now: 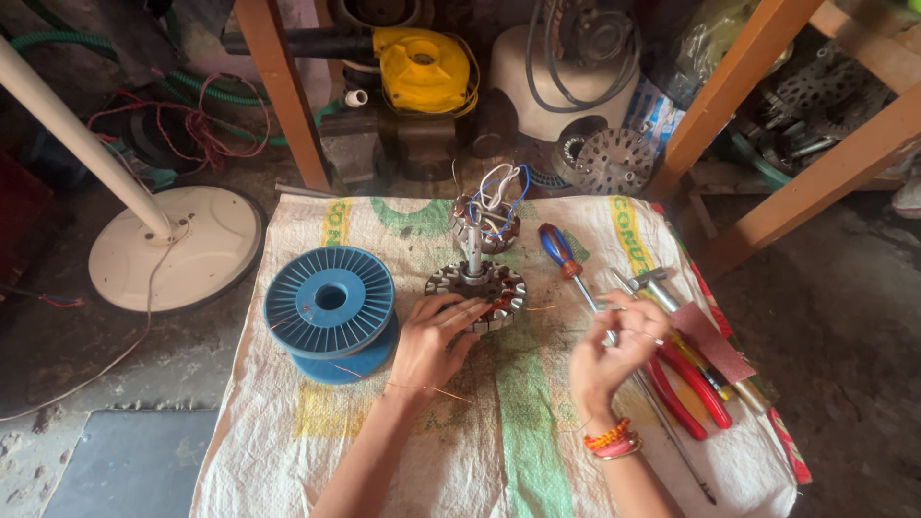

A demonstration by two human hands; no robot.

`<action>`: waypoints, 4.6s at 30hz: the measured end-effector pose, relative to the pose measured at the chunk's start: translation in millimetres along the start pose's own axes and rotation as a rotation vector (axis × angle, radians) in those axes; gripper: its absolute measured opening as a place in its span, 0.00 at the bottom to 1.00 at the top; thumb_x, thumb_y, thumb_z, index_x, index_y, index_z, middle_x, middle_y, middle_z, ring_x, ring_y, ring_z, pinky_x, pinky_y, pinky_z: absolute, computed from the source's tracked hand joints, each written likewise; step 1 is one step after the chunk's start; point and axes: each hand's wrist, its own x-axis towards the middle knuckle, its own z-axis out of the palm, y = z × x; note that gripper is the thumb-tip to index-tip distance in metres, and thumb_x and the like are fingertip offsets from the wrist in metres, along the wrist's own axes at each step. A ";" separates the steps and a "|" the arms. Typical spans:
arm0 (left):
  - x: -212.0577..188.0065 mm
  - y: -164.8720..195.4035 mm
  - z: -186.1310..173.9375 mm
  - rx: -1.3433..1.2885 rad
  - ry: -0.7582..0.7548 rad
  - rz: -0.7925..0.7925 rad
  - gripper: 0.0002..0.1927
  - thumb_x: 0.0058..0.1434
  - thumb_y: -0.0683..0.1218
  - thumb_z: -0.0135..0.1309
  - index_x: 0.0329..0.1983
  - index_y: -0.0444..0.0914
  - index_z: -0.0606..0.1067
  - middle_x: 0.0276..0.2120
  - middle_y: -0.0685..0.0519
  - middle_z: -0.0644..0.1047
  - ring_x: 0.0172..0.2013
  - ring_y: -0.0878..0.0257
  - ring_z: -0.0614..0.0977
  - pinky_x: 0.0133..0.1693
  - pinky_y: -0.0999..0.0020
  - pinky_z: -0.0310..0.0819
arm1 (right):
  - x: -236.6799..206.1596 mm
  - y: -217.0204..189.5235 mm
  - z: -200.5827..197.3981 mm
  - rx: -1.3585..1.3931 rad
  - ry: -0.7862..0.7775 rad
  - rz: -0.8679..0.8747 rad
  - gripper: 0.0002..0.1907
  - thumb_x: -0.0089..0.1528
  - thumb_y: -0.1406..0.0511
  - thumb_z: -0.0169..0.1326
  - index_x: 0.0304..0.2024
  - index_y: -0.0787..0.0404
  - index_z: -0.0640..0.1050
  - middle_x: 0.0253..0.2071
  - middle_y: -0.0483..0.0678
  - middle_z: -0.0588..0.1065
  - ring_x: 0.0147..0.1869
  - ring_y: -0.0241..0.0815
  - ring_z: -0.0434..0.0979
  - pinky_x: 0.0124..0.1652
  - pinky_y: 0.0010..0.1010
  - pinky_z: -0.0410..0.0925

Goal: The person winds copper wire from a blue spool by hand into the slots of a motor armature clamped on the workbench, guiding and pressing the wire into each slot and turning the armature as they work. They occasionally reposition the spool and continue winding wire around the armature teeth.

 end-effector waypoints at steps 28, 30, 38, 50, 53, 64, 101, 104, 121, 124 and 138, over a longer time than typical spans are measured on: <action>1.9 3.6 -5.1 -0.016 0.018 -0.014 0.25 0.49 0.41 0.65 0.53 0.43 0.81 0.51 0.55 0.82 0.55 0.55 0.78 0.58 0.57 0.70 | -26.6 -7.5 19.0 -0.078 -0.568 0.282 0.15 0.66 0.72 0.50 0.52 0.57 0.82 0.21 0.43 0.71 0.24 0.32 0.68 0.26 0.22 0.62; 1.3 3.0 -3.4 -0.012 0.012 -0.018 0.25 0.49 0.41 0.65 0.53 0.43 0.81 0.52 0.56 0.82 0.55 0.55 0.78 0.58 0.57 0.70 | -20.4 -2.1 12.7 -0.062 -0.370 0.310 0.14 0.67 0.73 0.48 0.49 0.57 0.82 0.21 0.40 0.68 0.22 0.29 0.63 0.23 0.20 0.57; 0.8 1.6 -2.5 -0.012 -0.010 -0.028 0.26 0.50 0.40 0.65 0.55 0.43 0.80 0.52 0.55 0.82 0.56 0.55 0.78 0.59 0.57 0.69 | -0.2 -9.4 6.4 0.057 -0.048 0.196 0.11 0.70 0.72 0.49 0.54 0.62 0.79 0.31 0.38 0.70 0.31 0.28 0.64 0.31 0.16 0.60; 1.9 3.8 -5.7 -0.020 -0.006 -0.024 0.26 0.49 0.40 0.64 0.55 0.43 0.80 0.52 0.55 0.82 0.55 0.55 0.78 0.59 0.56 0.68 | -17.2 -20.8 16.2 -0.085 -0.492 0.010 0.13 0.63 0.73 0.58 0.50 0.61 0.83 0.44 0.47 0.83 0.44 0.35 0.82 0.47 0.25 0.73; 2.1 4.2 -5.5 -0.022 -0.002 -0.033 0.26 0.50 0.40 0.65 0.55 0.44 0.79 0.52 0.55 0.81 0.55 0.55 0.78 0.59 0.56 0.69 | -24.9 -8.6 12.0 -0.063 -0.481 -0.126 0.10 0.63 0.75 0.56 0.45 0.61 0.83 0.42 0.48 0.82 0.44 0.35 0.82 0.45 0.25 0.74; 0.7 4.0 -4.8 -0.022 -0.016 -0.056 0.26 0.50 0.40 0.65 0.55 0.44 0.80 0.52 0.56 0.81 0.56 0.55 0.77 0.59 0.56 0.69 | -19.6 18.6 3.5 0.102 -0.034 -0.115 0.10 0.71 0.78 0.44 0.51 0.63 0.62 0.44 0.49 0.67 0.40 0.32 0.64 0.40 0.22 0.65; 0.6 1.3 -3.1 -0.032 0.002 -0.046 0.25 0.50 0.40 0.65 0.54 0.44 0.81 0.51 0.56 0.82 0.55 0.56 0.78 0.59 0.56 0.69 | 2.0 -11.7 8.9 0.095 -0.231 0.188 0.15 0.65 0.71 0.50 0.55 0.64 0.74 0.33 0.43 0.75 0.35 0.30 0.75 0.36 0.20 0.71; 2.3 1.5 -3.3 -0.013 0.003 -0.033 0.25 0.50 0.41 0.66 0.54 0.44 0.80 0.51 0.55 0.82 0.55 0.56 0.78 0.59 0.56 0.68 | 1.5 -19.8 15.8 -0.018 -0.461 0.097 0.20 0.58 0.71 0.59 0.54 0.65 0.76 0.41 0.48 0.79 0.39 0.35 0.77 0.40 0.24 0.72; 0.1 -0.9 -1.4 -0.014 -0.003 -0.044 0.25 0.50 0.41 0.66 0.54 0.44 0.80 0.51 0.55 0.82 0.55 0.56 0.78 0.59 0.56 0.69 | -18.9 -5.0 13.7 0.165 -0.810 0.245 0.05 0.61 0.71 0.58 0.37 0.61 0.84 0.49 0.51 0.84 0.33 0.36 0.77 0.41 0.31 0.73; -0.2 -0.4 0.5 -0.005 -0.002 -0.052 0.25 0.50 0.40 0.65 0.54 0.45 0.81 0.51 0.56 0.82 0.55 0.56 0.78 0.59 0.56 0.69 | -17.4 5.2 13.4 0.436 -0.902 0.386 0.04 0.65 0.69 0.55 0.35 0.60 0.80 0.41 0.50 0.85 0.31 0.35 0.80 0.38 0.27 0.74; 0.9 2.8 -4.6 -0.030 -0.004 -0.052 0.24 0.51 0.41 0.65 0.54 0.44 0.80 0.52 0.56 0.82 0.55 0.55 0.78 0.59 0.56 0.69 | -5.0 9.8 5.2 0.237 -0.356 0.239 0.11 0.66 0.69 0.54 0.51 0.59 0.77 0.34 0.41 0.73 0.30 0.28 0.68 0.29 0.17 0.63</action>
